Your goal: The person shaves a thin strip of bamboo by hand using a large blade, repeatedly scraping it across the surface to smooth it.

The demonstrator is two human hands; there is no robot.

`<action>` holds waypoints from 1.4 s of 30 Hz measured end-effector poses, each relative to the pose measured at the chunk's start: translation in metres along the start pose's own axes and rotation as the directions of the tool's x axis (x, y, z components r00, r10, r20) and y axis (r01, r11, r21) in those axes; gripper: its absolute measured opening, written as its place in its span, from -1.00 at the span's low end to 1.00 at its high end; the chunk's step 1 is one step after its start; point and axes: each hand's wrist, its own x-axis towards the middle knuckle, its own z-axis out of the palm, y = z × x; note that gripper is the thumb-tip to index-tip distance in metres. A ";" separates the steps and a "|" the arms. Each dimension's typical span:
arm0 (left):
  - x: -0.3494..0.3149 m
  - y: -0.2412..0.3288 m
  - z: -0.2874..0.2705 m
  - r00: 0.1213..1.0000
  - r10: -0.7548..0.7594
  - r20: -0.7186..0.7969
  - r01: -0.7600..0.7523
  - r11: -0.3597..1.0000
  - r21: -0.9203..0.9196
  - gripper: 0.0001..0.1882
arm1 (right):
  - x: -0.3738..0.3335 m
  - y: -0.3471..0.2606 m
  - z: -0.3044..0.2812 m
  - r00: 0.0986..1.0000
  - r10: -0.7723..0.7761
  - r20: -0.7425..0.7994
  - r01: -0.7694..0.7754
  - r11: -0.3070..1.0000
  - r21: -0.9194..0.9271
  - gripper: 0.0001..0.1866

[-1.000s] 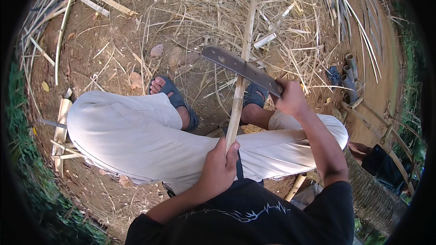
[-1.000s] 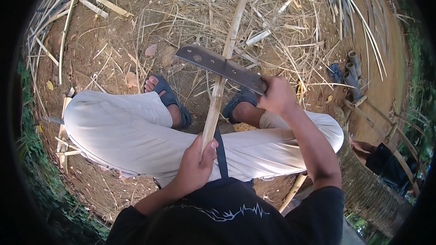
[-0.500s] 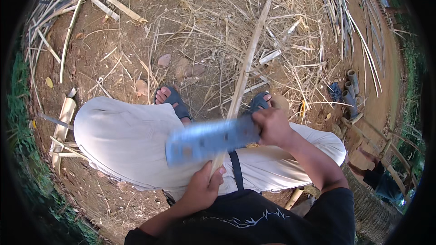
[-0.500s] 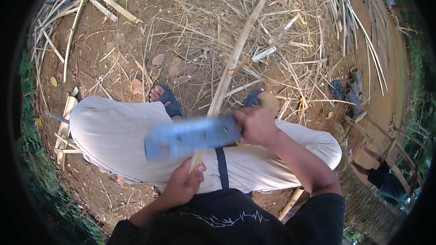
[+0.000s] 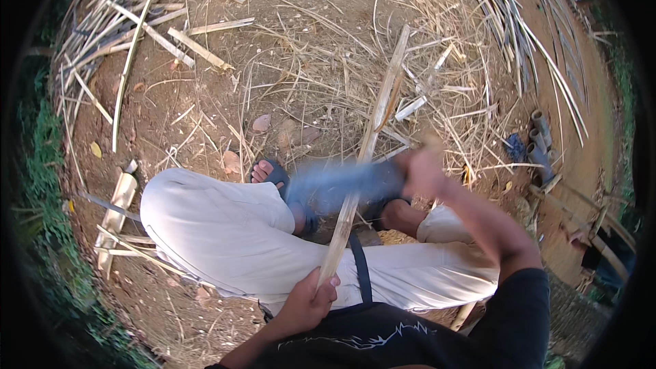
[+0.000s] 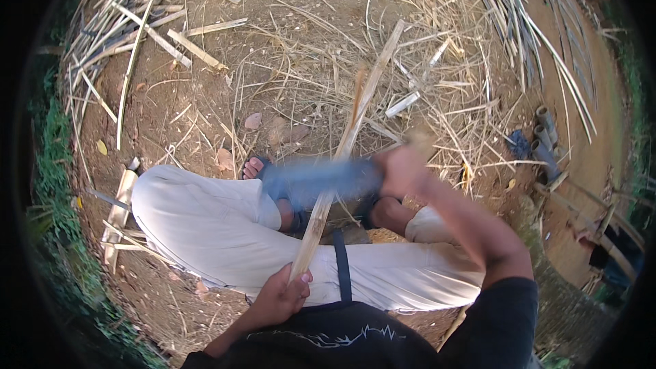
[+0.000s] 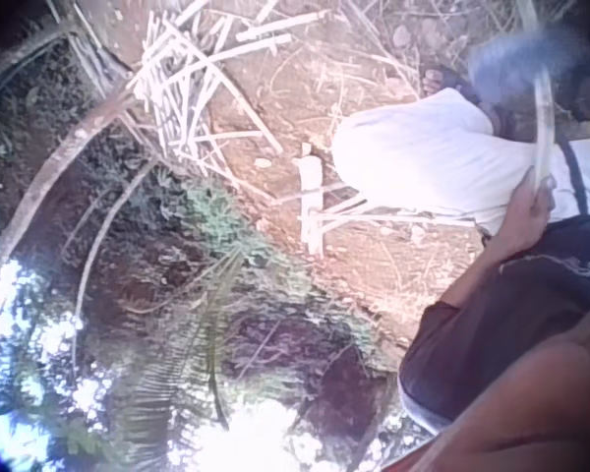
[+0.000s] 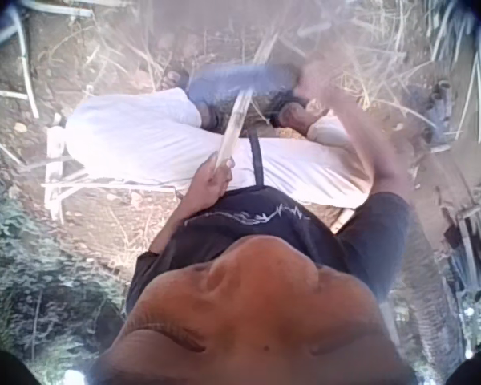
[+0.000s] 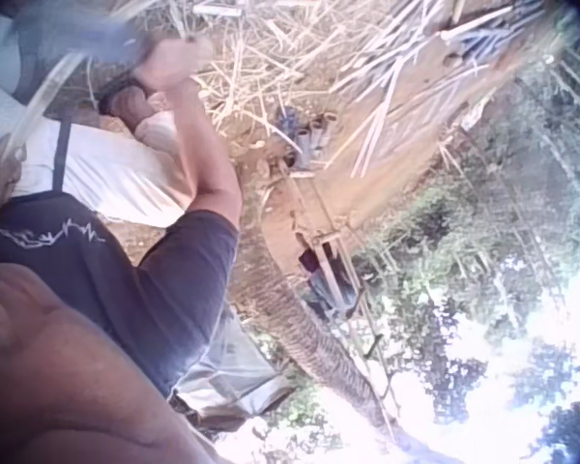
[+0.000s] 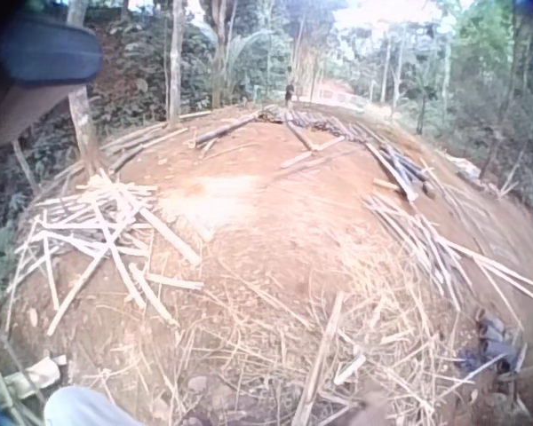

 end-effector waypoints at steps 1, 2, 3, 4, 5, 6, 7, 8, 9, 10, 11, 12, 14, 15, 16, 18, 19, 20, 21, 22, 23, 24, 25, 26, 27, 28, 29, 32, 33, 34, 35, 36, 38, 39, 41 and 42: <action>0.000 0.004 0.003 0.999 -0.027 0.034 0.027 0.999 -0.020 -0.79 | 0.004 0.027 0.001 0.980 0.199 0.005 -0.199 0.980 0.012 -0.65; 0.004 0.010 0.004 0.997 -0.039 0.066 0.042 0.998 -0.038 -0.78 | 0.006 0.055 -0.001 0.920 0.392 0.004 -0.392 0.920 0.024 -0.64; 0.007 0.012 0.004 0.996 -0.059 0.063 0.061 0.997 -0.038 -0.80 | 0.013 0.058 -0.008 0.909 0.412 -0.060 -0.413 0.911 -0.005 -0.65; 0.009 0.014 0.002 0.995 -0.077 0.062 0.080 0.996 -0.038 -0.81 | 0.019 0.061 -0.016 0.893 0.431 -0.127 -0.438 0.898 -0.032 -0.65; 0.013 0.017 0.002 0.994 -0.094 0.063 0.097 0.995 -0.039 -0.82 | 0.016 0.055 -0.016 0.890 0.445 -0.098 -0.445 0.895 0.018 -0.69; 0.012 0.017 0.001 0.992 -0.105 0.067 0.110 0.992 -0.064 -0.82 | 0.009 0.041 -0.007 0.929 0.360 -0.083 -0.363 0.932 -0.013 -0.68; 0.012 0.019 0.003 0.991 -0.117 0.071 0.123 0.988 -0.097 -0.82 | 0.002 0.031 -0.002 0.961 0.270 -0.061 -0.273 0.961 -0.047 -0.67; 0.013 0.020 0.006 0.989 -0.127 0.075 0.136 0.982 -0.128 -0.81 | -0.008 0.020 0.000 0.996 0.084 -0.016 -0.085 0.993 -0.084 -0.67; 0.014 0.022 0.008 0.985 -0.163 0.063 0.170 0.977 -0.128 -0.81 | -0.016 0.012 -0.004 0.994 -0.106 0.017 0.107 0.987 -0.116 -0.66; 0.013 0.021 0.011 0.979 -0.198 0.049 0.203 0.970 -0.130 -0.81 | -0.017 0.012 -0.006 0.954 -0.294 0.054 0.299 0.944 -0.142 -0.66; 0.012 0.021 0.013 0.972 -0.233 0.033 0.235 0.962 -0.135 -0.81 | -0.015 0.028 -0.007 0.940 -0.334 0.069 0.341 0.927 -0.156 -0.66; 0.010 0.021 0.015 0.970 -0.241 0.014 0.241 0.961 -0.133 -0.81 | -0.006 0.043 -0.014 0.987 -0.129 0.098 0.150 0.954 -0.259 -0.68; 0.011 0.024 0.023 0.970 -0.241 0.008 0.240 0.963 -0.123 -0.81 | 0.031 0.115 -0.037 0.868 0.451 0.207 -0.448 0.892 -0.064 -0.74; 0.016 0.027 0.029 0.971 -0.239 0.019 0.240 0.967 -0.090 -0.77 | 0.034 0.165 -0.037 0.915 0.404 0.007 -0.395 0.898 -0.192 -0.75; 0.017 0.023 0.030 0.973 -0.227 -0.034 0.226 0.974 -0.026 -0.76 | 0.043 0.158 -0.047 0.920 0.389 0.044 -0.375 0.908 -0.186 -0.75; 0.015 0.012 0.027 0.968 -0.215 -0.129 0.229 0.968 0.100 -0.74 | 0.041 0.133 -0.058 0.921 0.365 0.136 -0.341 0.924 -0.172 -0.75; 0.015 0.023 0.032 0.948 -0.283 -0.145 0.288 0.958 0.012 -0.75 | 0.034 0.120 -0.052 0.935 0.333 0.123 -0.317 0.939 -0.130 -0.76; 0.017 0.023 0.039 0.954 -0.254 -0.162 0.272 0.957 0.103 -0.75 | 0.027 0.105 -0.040 0.947 0.305 0.105 -0.298 0.951 -0.077 -0.76; 0.018 0.017 0.045 0.962 -0.221 -0.160 0.252 0.946 0.205 -0.74 | 0.019 0.088 -0.022 0.987 0.093 0.134 -0.076 0.989 -0.123 -0.74; 0.020 0.010 0.049 0.974 -0.173 -0.144 0.211 0.924 0.320 -0.74 | 0.016 0.080 -0.012 0.982 -0.113 0.149 0.137 0.976 -0.168 -0.71; 0.017 -0.004 0.043 0.966 -0.222 -0.129 0.244 0.950 0.194 -0.73 | 0.021 0.086 -0.004 0.979 -0.174 0.108 0.188 0.973 -0.136 -0.70; 0.018 0.004 0.035 0.959 -0.210 -0.189 0.267 0.891 0.366 -0.72 | 0.024 0.094 0.013 0.972 -0.227 0.061 0.232 0.969 -0.090 -0.68; 0.013 0.004 0.030 0.937 -0.301 -0.175 0.332 0.925 0.185 -0.73 | 0.033 0.095 0.031 0.956 -0.294 0.007 0.294 0.955 -0.034 -0.67; 0.013 -0.008 0.047 0.954 -0.187 -0.236 0.227 0.961 0.157 -0.71 | 0.057 0.098 0.005 0.990 -0.047 0.136 0.064 0.991 -0.119 -0.67; 0.012 -0.007 0.054 0.950 -0.190 -0.249 0.223 0.968 0.112 -0.71 | 0.073 0.136 -0.007 0.964 0.224 0.145 -0.221 0.975 -0.035 -0.72; 0.015 -0.007 0.059 0.951 -0.197 -0.238 0.218 0.974 0.066 -0.70 | 0.083 0.178 -0.021 0.854 0.500 0.144 -0.509 0.860 0.031 -0.75; 0.020 0.008 0.058 0.926 -0.335 -0.176 0.339 0.941 -0.005 -0.72 | 0.073 0.215 -0.025 0.784 0.617 -0.068 -0.616 0.787 0.035 -0.79; 0.017 -0.045 0.005 0.981 -0.154 -0.117 0.187 0.909 0.373 -0.73 | 0.075 0.196 -0.040 0.792 0.595 -0.140 -0.575 0.803 0.157 -0.79; 0.018 -0.038 0.004 0.968 -0.187 -0.168 0.238 0.897 0.371 -0.66 | 0.076 0.174 -0.033 0.869 0.494 -0.037 -0.490 0.868 0.076 -0.78; 0.018 -0.020 0.010 0.950 -0.271 -0.157 0.292 0.946 0.138 -0.69 | 0.068 0.142 -0.025 0.914 0.397 0.082 -0.397 0.918 -0.013 -0.76; 0.018 0.006 0.023 0.929 -0.352 -0.118 0.341 0.934 -0.106 -0.73 | 0.060 0.117 -0.010 0.962 0.222 0.156 -0.215 0.975 -0.064 -0.73; 0.019 0.025 0.033 0.904 -0.417 -0.094 0.363 0.864 -0.348 -0.75 | 0.054 0.085 0.000 0.992 0.032 0.122 -0.032 0.999 -0.005 -0.72; 0.025 0.038 0.044 0.899 -0.413 -0.147 0.362 0.889 -0.282 -0.78 | 0.034 0.055 0.019 0.994 -0.078 0.076 0.073 0.994 0.078 -0.70; 0.027 0.037 0.046 0.896 -0.411 -0.170 0.366 0.898 -0.243 -0.80 | 0.026 0.050 0.020 0.991 -0.110 0.072 0.105 0.992 0.071 -0.70; 0.028 0.010 0.046 0.927 -0.259 -0.271 0.260 0.965 -0.034 -0.80 | 0.025 0.053 0.021 0.993 -0.111 0.032 0.109 0.993 0.047 -0.73; 0.026 -0.006 0.043 0.932 -0.165 -0.323 0.200 0.977 0.078 -0.81 | 0.040 0.073 0.017 0.997 -0.081 -0.007 0.081 0.996 0.024 -0.76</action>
